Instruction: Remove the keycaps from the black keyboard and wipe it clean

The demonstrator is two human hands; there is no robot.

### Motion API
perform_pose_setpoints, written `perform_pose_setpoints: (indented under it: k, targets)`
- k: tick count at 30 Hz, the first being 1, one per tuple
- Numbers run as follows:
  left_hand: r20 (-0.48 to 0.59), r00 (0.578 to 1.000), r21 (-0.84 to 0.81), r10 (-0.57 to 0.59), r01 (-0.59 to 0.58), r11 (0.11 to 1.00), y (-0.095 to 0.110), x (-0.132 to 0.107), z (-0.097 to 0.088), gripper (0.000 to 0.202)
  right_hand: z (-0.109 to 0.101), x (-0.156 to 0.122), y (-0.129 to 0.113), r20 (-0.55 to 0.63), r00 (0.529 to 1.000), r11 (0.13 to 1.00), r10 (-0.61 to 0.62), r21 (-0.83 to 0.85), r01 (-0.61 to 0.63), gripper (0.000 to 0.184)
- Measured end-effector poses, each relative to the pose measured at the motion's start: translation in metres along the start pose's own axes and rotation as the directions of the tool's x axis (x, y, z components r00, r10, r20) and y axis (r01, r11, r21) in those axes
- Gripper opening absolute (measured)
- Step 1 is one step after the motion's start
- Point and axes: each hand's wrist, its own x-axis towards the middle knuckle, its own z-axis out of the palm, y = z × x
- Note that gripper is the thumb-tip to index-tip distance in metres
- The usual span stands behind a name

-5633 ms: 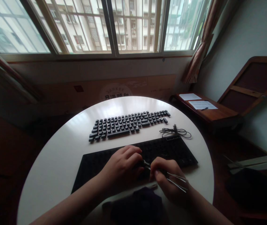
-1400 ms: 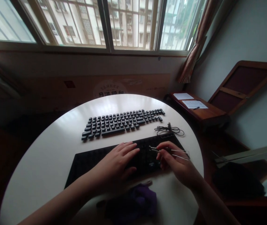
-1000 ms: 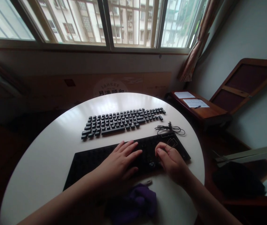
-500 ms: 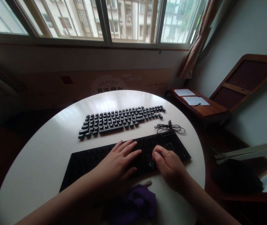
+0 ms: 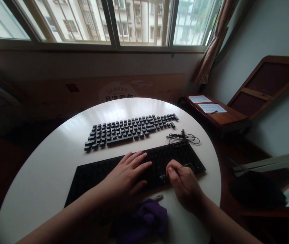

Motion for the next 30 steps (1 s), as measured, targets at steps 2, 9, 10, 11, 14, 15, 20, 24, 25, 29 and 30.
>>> perform_pose_setpoints:
  k: [2,9,10,11,14,15,20,24,25,29,30]
  targets:
    - [0.005,1.000,0.007,-0.006,0.006,1.000,0.000,0.000,-0.001,0.054,0.000,0.000,0.003,0.001,1.000,0.999,0.022,0.047,-0.022,0.034]
    - [0.019,1.000,0.026,-0.002,0.002,1.000,0.001,0.002,-0.002,0.054,0.004,-0.001,0.002,-0.003,0.998,0.985,0.066,0.157,-0.065,0.034]
    - [0.024,1.000,0.030,-0.002,0.001,1.000,0.001,0.002,-0.002,0.055,0.004,-0.001,0.001,-0.008,0.997,0.982,0.074,0.175,-0.072,0.034]
    - [0.025,1.000,0.032,-0.002,0.001,0.999,0.001,0.002,-0.001,0.055,0.005,-0.001,0.001,-0.012,0.996,0.977,0.085,0.198,-0.081,0.034]
    - [-0.002,1.000,0.027,0.003,-0.003,1.000,0.000,0.001,0.001,0.054,0.003,0.005,0.001,-0.101,0.983,0.941,0.150,0.319,-0.111,0.033]
    - [-0.014,1.000,0.025,0.005,-0.005,1.000,0.000,0.000,0.001,0.054,0.002,0.008,0.002,-0.135,0.975,0.922,0.177,0.368,-0.116,0.032]
    - [-0.028,0.999,0.038,0.020,-0.019,0.999,-0.002,0.000,0.003,0.054,0.002,0.015,0.003,-0.191,0.961,0.916,0.201,0.385,-0.115,0.031]
    - [-0.083,0.996,0.077,0.016,-0.010,0.997,0.003,0.000,0.000,0.054,0.006,0.007,0.004,-0.138,0.989,0.971,0.059,0.240,-0.024,0.032]
    - [-0.114,0.993,0.091,0.019,-0.008,0.996,0.005,0.000,-0.001,0.055,0.006,0.004,0.003,-0.117,0.993,0.980,0.008,0.199,0.015,0.031]
    - [-0.270,0.961,0.109,0.064,-0.035,0.993,0.013,-0.001,-0.003,0.050,0.007,-0.006,-0.005,-0.064,0.979,0.978,-0.195,0.064,0.199,0.023]
    - [-0.302,0.950,0.106,0.082,-0.052,0.993,0.015,-0.001,-0.003,0.045,0.007,-0.007,-0.008,-0.042,0.968,0.967,-0.249,0.043,0.251,0.022]
